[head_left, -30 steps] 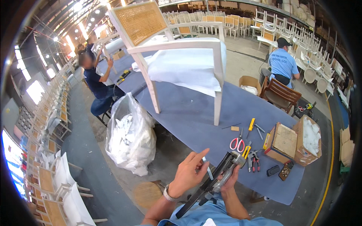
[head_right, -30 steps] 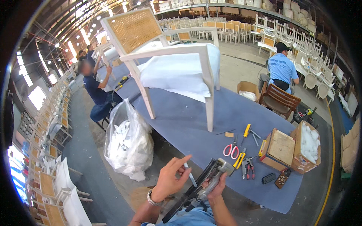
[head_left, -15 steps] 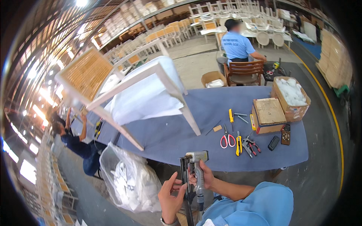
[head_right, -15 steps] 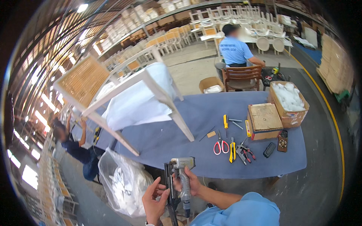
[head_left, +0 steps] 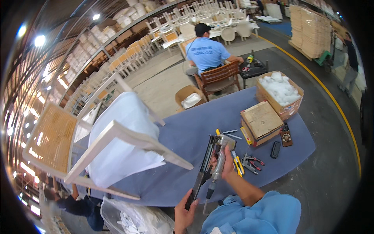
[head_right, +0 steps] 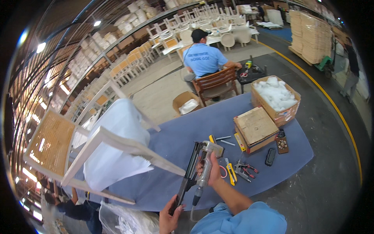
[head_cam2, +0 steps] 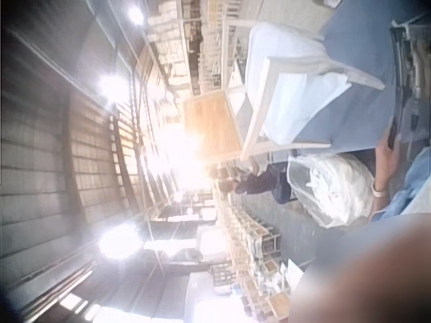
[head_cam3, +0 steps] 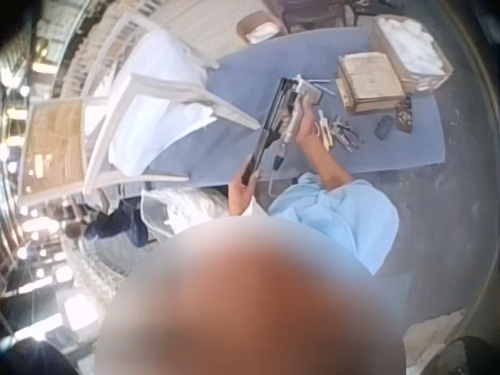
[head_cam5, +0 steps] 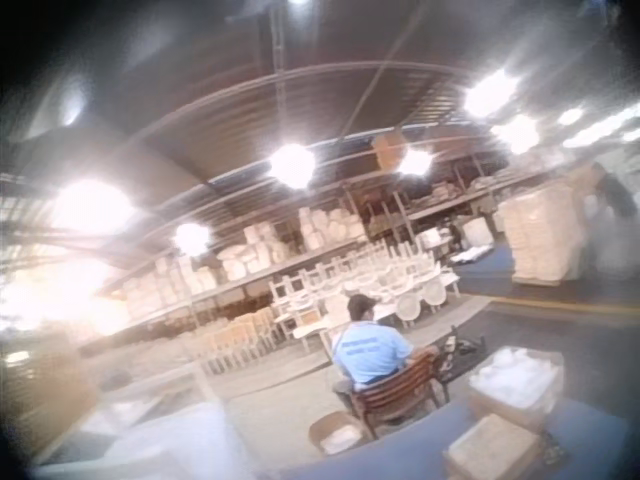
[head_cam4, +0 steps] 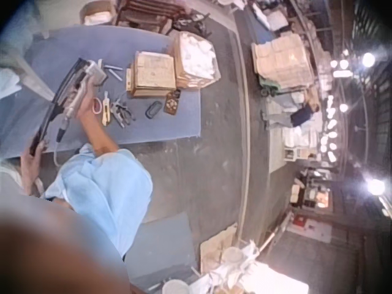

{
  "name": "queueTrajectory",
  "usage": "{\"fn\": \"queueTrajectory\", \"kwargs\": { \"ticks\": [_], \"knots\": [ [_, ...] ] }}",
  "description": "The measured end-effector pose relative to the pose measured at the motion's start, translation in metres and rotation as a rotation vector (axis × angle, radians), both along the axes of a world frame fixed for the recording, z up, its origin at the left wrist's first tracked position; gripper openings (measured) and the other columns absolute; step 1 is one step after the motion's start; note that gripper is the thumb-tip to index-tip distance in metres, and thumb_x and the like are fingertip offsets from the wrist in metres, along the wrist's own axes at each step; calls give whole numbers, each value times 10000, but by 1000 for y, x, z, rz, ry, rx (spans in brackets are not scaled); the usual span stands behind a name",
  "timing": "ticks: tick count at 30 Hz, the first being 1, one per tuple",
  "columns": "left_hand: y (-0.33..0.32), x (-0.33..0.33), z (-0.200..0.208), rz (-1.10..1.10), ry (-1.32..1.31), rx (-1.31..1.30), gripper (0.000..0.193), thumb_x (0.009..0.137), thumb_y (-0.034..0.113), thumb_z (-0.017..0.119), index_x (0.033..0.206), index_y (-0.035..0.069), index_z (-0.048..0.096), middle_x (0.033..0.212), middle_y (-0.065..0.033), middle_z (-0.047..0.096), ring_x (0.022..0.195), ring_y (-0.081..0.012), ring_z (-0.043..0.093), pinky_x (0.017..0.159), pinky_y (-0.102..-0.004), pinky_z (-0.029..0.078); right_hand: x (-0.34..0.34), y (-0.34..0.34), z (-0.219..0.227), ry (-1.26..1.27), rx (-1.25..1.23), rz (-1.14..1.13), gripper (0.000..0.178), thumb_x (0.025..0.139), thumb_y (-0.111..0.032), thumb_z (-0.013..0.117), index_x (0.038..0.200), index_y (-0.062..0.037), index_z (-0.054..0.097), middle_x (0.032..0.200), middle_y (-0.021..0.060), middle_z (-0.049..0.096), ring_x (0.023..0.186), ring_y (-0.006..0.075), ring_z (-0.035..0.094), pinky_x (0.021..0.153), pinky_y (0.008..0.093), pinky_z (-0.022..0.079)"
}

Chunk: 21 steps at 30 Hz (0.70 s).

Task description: The person covers a chair with white fabric, trims excess material with scissors, and secures the fabric using a staple gun. The person repeatedly adjusts and staples the fabric around the chair frame.

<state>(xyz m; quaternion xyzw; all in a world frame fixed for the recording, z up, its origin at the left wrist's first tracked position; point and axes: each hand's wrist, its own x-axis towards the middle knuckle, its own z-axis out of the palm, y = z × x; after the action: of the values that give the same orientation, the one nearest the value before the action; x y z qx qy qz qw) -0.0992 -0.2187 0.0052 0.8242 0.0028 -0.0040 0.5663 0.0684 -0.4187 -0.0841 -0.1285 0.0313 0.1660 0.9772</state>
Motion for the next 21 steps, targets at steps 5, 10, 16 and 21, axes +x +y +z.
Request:
{"fn": "queueTrajectory", "kwargs": {
  "ticks": [5, 10, 16, 21],
  "knots": [
    [-28, 62, 13, -102, -71, 230, 455, 990, 154, 610, 1382, -54, 515, 1112, -224, 706, 1013, -259, 702, 871, -330, 524, -14, 5, -26, 39, -15, -15, 732, 874, -776, 499, 1086, -87, 620, 798, 50, 628, 615, 143, 591, 577, 289, 496],
    [-32, 99, -21, -110, -152, -16, 518, 951, 124, 661, 1410, -48, 493, 1099, -152, 710, 976, -158, 679, 847, -305, 539, -35, 17, -8, -27, -104, -124, 553, 1002, -567, 489, 1163, -49, 601, 842, 78, 646, 655, 121, 629, 635, 292, 541],
    [-23, 110, -21, -261, -445, 225, 653, 841, 119, 777, 1412, -29, 497, 1064, -156, 709, 955, -209, 712, 813, -316, 563, -52, 29, 1, -118, -320, -452, 471, 1018, -450, 535, 1172, -9, 597, 844, 94, 641, 705, 145, 619, 633, 296, 534],
    [31, 102, -34, -310, -504, 194, 666, 845, 105, 760, 1433, -18, 473, 1099, -174, 703, 976, -229, 714, 805, -337, 571, -85, 84, 17, -190, -347, -489, 460, 1032, -415, 518, 1195, 13, 566, 778, 92, 596, 732, 197, 597, 701, 347, 515]
  ]
}}
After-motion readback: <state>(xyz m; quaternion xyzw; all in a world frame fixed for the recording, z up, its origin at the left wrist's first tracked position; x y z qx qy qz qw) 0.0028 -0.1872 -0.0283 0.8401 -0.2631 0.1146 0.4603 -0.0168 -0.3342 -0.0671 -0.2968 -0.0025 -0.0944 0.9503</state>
